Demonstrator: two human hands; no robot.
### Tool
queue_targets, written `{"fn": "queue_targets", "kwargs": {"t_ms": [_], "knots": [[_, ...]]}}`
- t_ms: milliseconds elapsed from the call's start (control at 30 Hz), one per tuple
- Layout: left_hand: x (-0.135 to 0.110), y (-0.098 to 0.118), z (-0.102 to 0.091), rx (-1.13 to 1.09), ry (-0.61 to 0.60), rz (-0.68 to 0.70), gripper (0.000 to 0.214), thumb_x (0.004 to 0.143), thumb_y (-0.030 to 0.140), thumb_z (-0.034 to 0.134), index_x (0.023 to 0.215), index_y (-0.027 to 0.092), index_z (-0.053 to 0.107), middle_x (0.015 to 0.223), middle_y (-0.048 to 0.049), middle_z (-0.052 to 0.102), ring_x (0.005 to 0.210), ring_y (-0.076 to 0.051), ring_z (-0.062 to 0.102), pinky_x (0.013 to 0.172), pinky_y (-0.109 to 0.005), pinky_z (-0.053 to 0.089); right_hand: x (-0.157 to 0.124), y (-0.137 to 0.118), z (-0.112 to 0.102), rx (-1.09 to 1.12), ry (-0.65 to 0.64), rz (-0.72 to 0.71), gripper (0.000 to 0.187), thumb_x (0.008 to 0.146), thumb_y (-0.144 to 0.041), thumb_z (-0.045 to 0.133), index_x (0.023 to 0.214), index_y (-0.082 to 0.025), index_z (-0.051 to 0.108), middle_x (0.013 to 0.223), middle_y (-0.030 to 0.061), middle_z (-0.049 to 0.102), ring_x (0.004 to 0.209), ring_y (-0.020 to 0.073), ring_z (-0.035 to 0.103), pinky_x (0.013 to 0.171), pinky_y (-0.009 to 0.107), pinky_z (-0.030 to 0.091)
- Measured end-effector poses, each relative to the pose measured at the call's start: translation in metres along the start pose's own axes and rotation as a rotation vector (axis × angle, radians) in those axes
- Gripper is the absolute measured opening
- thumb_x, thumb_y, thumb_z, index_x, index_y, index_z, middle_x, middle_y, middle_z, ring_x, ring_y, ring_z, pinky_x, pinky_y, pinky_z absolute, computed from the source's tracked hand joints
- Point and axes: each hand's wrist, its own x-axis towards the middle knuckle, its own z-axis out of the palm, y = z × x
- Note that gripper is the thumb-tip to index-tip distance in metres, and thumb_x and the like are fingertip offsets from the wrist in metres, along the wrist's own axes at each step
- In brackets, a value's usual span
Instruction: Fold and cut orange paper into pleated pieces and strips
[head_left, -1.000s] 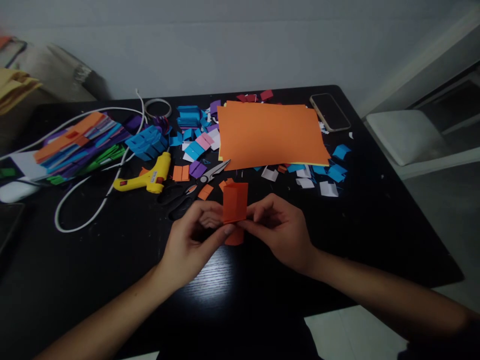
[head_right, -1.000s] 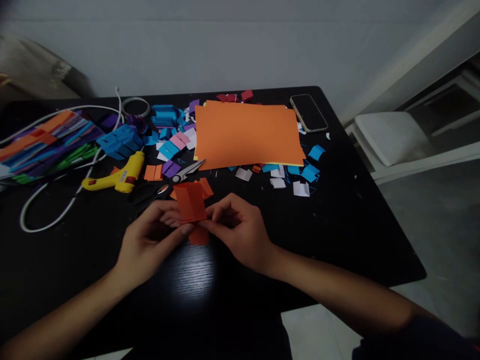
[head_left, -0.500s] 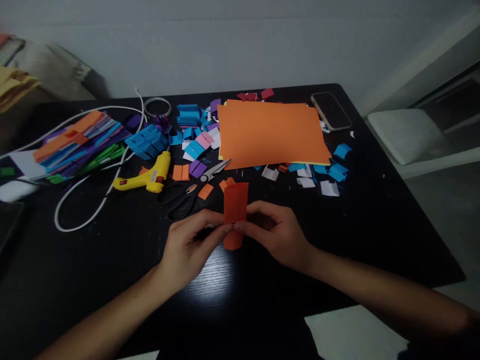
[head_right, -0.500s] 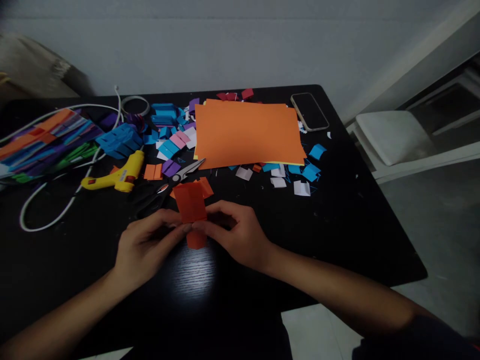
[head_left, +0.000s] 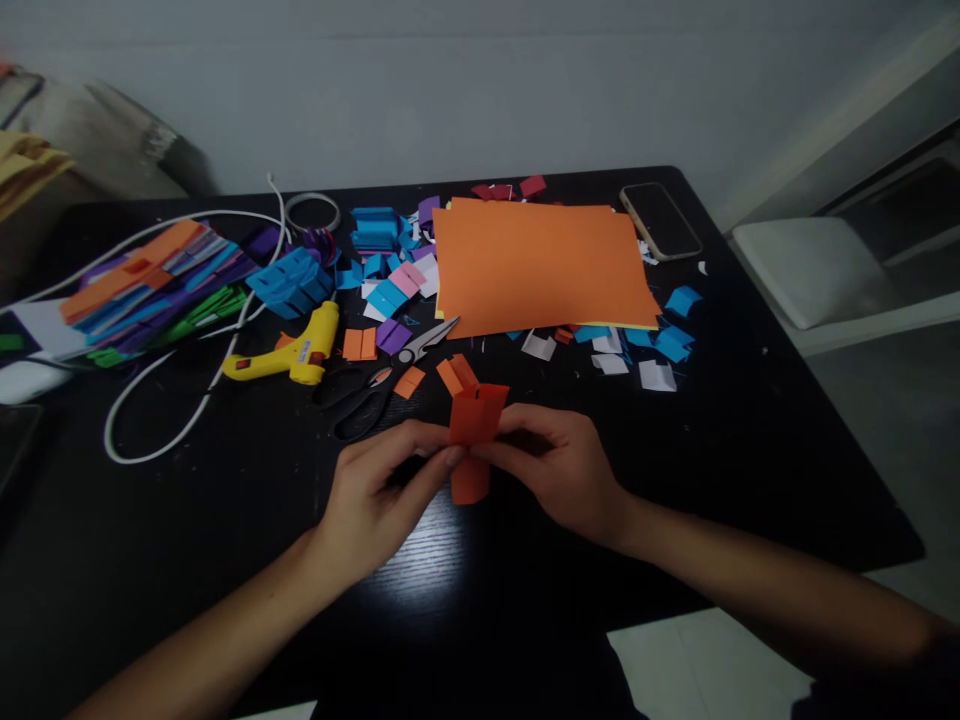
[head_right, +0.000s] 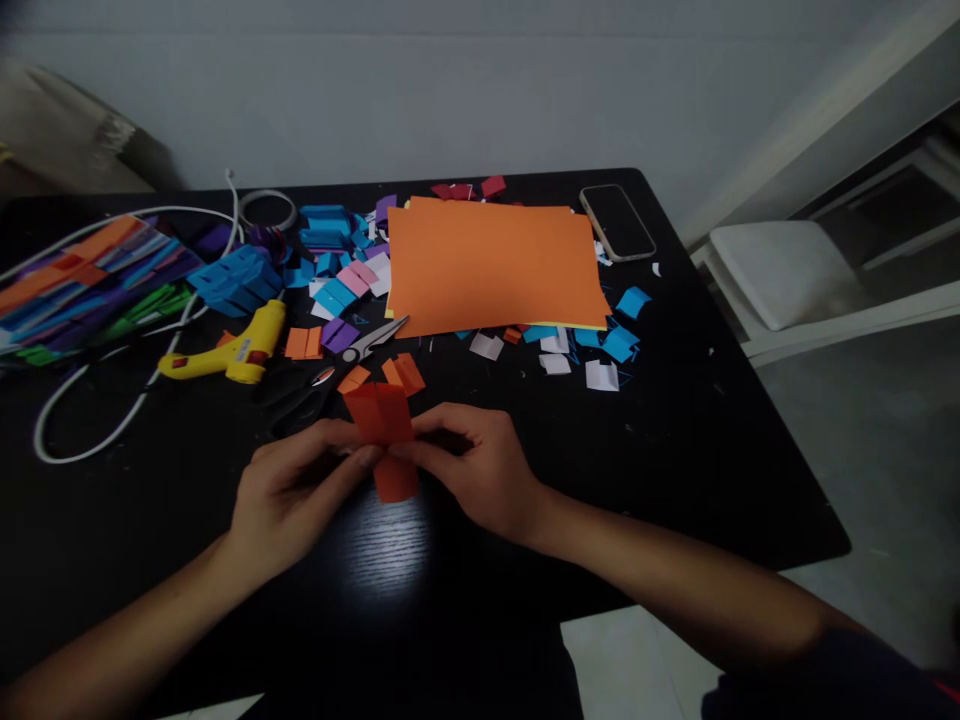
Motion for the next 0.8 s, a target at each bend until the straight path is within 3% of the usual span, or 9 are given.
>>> {"fn": "queue_targets", "kwargs": {"t_ms": [133,233,333,500,633,800], "knots": [[0.0014,-0.0009,-0.0013,0.027,-0.004,0.022,0.012,0.096,0.012,0.067,0.101,0.019,0.075,0.084,-0.0022,0.078,0.070,-0.013,0.071,0.063,-0.022,0.056,0.0004,0.0001,-0.0017,-0.088,0.020,-0.078,0.007,0.087,-0.031,0.083,0.093,-0.027,0.082,0.095,0.0019,0.080,0.089,0.0188,0.075,0.082,0.033,0.061],[0.0030,-0.0013,-0.0033,0.028,0.033,0.067,0.017,0.095,0.012,0.068,0.105,0.021,0.078,0.089,-0.0042,0.077,0.079,-0.016,0.072,0.068,-0.026,0.058,-0.0003,-0.0031,-0.0027,-0.206,0.056,-0.162,0.005,0.088,-0.027,0.082,0.093,-0.027,0.083,0.089,0.0021,0.077,0.082,0.0170,0.071,0.075,0.031,0.059],[0.0018,-0.0015,-0.0051,0.025,0.050,0.091,0.024,0.093,0.009,0.070,0.111,0.023,0.078,0.088,-0.0034,0.076,0.075,-0.014,0.071,0.063,-0.025,0.055,-0.0020,-0.0062,-0.0020,-0.113,-0.013,-0.104,0.015,0.090,-0.022,0.077,0.104,-0.026,0.081,0.083,0.0007,0.079,0.071,0.0150,0.072,0.064,0.028,0.059],[0.0002,-0.0005,-0.0052,-0.039,0.019,0.087,0.024,0.094,0.005,0.068,0.108,0.022,0.077,0.099,-0.0052,0.080,0.088,-0.017,0.076,0.075,-0.027,0.060,-0.0025,-0.0061,-0.0014,-0.007,-0.018,-0.104,0.014,0.090,-0.020,0.076,0.102,-0.026,0.081,0.101,0.0028,0.081,0.091,0.0176,0.078,0.080,0.030,0.065],[0.0017,-0.0016,-0.0037,-0.069,0.020,0.080,0.022,0.090,0.008,0.074,0.107,0.022,0.076,0.099,-0.0054,0.079,0.091,-0.018,0.076,0.078,-0.029,0.061,-0.0009,-0.0027,-0.0033,-0.017,-0.028,-0.168,0.017,0.086,-0.021,0.082,0.102,-0.027,0.082,0.102,0.0038,0.080,0.092,0.0186,0.077,0.080,0.031,0.065],[-0.0034,-0.0034,-0.0001,-0.079,0.084,0.003,0.015,0.088,0.011,0.078,0.098,0.021,0.073,0.089,0.0003,0.077,0.078,-0.011,0.072,0.070,-0.020,0.058,-0.0017,-0.0021,-0.0020,-0.069,-0.006,-0.147,0.009,0.086,-0.027,0.084,0.095,-0.026,0.082,0.099,0.0037,0.082,0.091,0.0206,0.078,0.084,0.035,0.065]]}}
